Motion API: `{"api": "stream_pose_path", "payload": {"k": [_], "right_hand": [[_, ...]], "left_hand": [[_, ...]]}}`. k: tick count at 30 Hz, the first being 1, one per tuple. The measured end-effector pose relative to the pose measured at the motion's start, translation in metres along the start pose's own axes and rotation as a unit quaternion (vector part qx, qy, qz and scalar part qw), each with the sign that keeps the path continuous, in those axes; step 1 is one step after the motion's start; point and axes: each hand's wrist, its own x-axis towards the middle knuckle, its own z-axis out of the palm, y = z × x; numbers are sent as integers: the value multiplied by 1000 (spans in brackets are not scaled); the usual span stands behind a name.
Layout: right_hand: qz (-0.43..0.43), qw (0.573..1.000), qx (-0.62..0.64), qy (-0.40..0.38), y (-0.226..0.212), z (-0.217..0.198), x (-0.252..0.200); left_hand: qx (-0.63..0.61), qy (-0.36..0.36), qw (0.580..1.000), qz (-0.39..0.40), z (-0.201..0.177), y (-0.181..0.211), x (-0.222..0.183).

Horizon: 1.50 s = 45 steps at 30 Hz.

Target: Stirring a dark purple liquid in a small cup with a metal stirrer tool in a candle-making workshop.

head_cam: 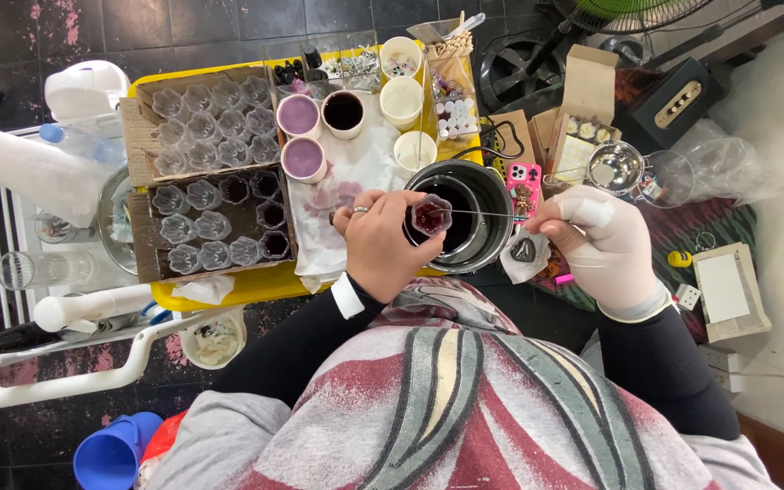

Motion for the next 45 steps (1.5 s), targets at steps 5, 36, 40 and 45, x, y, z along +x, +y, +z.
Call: {"api": "stream_pose_path", "payload": {"k": [5,36,40,45], "right_hand": [[54,996,58,33,4,1,-10],[220,946,166,169,44,44,-13],[239,942,157,176,43,56,-14],[209,961,71,164,59,66,-23]], "left_hand": [[2,1,1000,0,-1,-3,-2],[88,5,991,-102,-92,-99,-66],[84,-11,992,-89,-78,-116,-71],[43,-55,994,-81,-68,-118,-67]]}}
